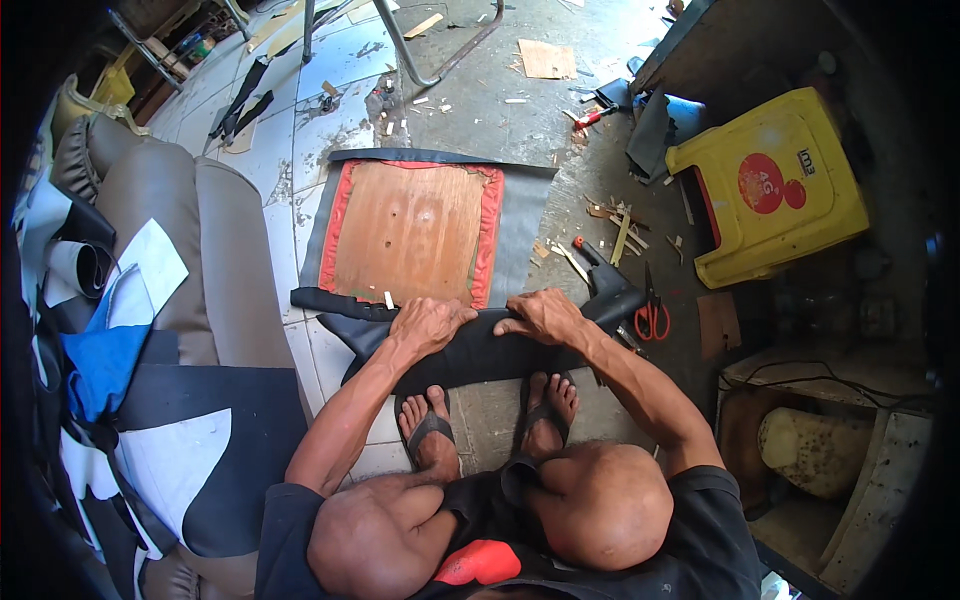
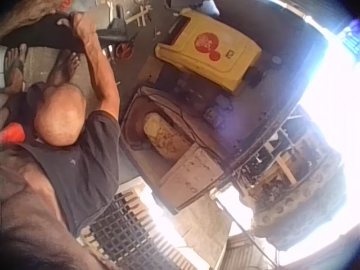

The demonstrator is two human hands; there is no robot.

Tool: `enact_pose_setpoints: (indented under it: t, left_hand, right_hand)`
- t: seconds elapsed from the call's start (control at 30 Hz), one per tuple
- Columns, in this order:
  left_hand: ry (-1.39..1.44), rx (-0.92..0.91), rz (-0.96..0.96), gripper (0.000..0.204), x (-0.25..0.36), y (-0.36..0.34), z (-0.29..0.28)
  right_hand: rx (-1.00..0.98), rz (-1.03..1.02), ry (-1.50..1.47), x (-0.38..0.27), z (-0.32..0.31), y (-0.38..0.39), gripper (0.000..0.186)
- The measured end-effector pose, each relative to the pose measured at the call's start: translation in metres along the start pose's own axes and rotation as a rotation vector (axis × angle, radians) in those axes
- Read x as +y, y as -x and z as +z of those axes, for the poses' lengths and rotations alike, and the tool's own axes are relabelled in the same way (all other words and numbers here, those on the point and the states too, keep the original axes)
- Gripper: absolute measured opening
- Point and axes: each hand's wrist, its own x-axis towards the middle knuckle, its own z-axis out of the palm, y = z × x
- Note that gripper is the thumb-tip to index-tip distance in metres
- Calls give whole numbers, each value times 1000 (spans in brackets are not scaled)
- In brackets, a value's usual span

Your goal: The person stretches black fabric over a wooden seat base and secures it by hand using a manual stapler.

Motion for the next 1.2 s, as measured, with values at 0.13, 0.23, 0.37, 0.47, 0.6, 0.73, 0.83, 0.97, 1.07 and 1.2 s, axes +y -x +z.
enact_pose_setpoints:
  t: [0.13,0.23,0.37,0.47,0.6,0.73,0.83,0.97,1.07,1.2]
  left_hand:
    - [-25,15,-96,53,14,4,-3]
    - [19,5,-152,51,18,3,-6]
    - [193,140,-104,43,18,7,3]
    - [303,95,-176,35,14,5,2]
    - [204,15,-274,31,18,-2,3]
    - [282,6,-117,30,14,4,-2]
    - [263,21,-164,28,16,2,3]
    - [230,65,-186,27,20,4,6]
    - [232,22,-266,26,27,2,5]
    - [243,-27,-368,26,26,-10,4]
  right_hand:
    - [33,73,12,-11,3,-1,63]
    - [17,97,22,-17,-1,1,60]
    - [3,126,31,-22,-1,0,58]
    - [77,62,26,-18,-1,1,57]
    - [50,93,21,-25,-2,5,55]
    - [114,85,21,-25,-1,7,53]
    - [123,103,6,-28,1,8,51]
    - [139,154,9,-33,2,8,47]
    - [157,187,-55,-35,6,13,44]
    - [189,205,-77,-31,8,6,43]
